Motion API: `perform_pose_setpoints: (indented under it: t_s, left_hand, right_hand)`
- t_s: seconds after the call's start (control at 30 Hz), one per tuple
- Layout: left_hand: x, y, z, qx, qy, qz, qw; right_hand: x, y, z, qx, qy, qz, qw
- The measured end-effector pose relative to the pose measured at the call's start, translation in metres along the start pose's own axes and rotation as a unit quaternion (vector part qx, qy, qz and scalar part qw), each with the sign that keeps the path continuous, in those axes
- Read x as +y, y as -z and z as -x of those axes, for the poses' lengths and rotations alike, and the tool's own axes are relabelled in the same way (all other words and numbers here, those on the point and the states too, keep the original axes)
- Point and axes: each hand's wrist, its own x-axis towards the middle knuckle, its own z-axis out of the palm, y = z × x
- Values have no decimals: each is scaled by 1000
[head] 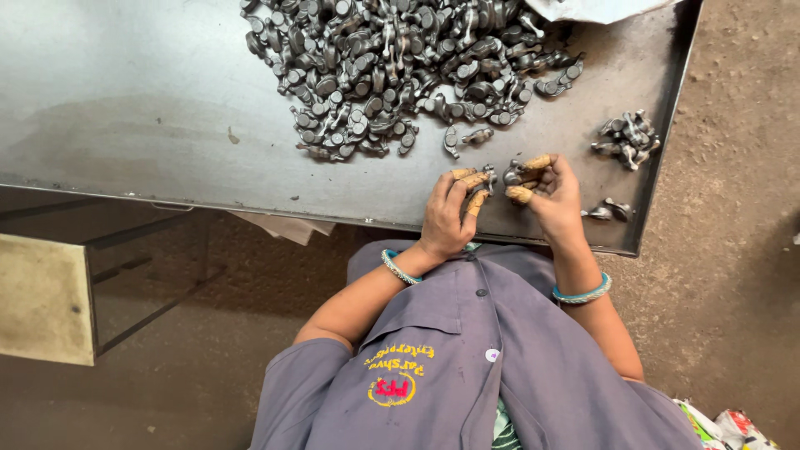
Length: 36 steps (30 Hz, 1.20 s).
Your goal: The person sits at a metal table and sorts a large pile of small metal castings, picking up individual parts, turning them in their hands, and placing them into separate groups on the table. At one point the person pours additional castings from a white sack onto the table and continues sorting through the pile.
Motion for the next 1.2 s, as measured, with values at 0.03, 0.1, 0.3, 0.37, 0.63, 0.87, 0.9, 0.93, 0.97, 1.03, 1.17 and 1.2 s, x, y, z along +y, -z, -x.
perform_pose_setpoints:
  t_s: [0.03,0.1,0.3,0.37,0.63,0.87,0.9,0.93,0.97,1.03,1.17,1.2]
  left_hand:
    - [0,0,0,1,-2,3,1000]
    - [-1,0,1,-2,-3,-3,1000]
    - [-5,-3,3,0,-6,1,1000]
    - [-6,-3,3,5,-3,6,1000]
    - [-4,-5,1,34,20,36,999]
    - [2,-1,-6,40,49,60,996]
    - [3,0,-7,35,74,65,995]
    - [4,2,-8,29,100,70,992]
    - [5,4,-11,37,102,67,992]
    - [6,8,-19,51,109,64,991]
    - [-3,25,-47,77,102,40,991]
    - [-7,29,-55,81,76,7,994]
  right_hand:
    - [1,7,1,-12,-37,-79,996]
    - [1,16,4,-37,-108,-234,966]
    - [-6,15,9,-63,-171,-315,931]
    - [-8,15,8,-65,-172,-290,939]
    - [-14,34,-1,-118,-183,-94,972]
    - [-62,19,-54,-13,44,-234,971]
    - [-63,7,-56,12,53,-206,977]
    - [-62,-7,-57,-18,73,-54,996]
    - [-60,-21,-56,-47,91,99,990]
    - [-55,-44,-52,-64,149,338,927]
    - [-48,-66,-52,-44,243,525,814]
    - [-47,-67,-54,-44,248,538,805]
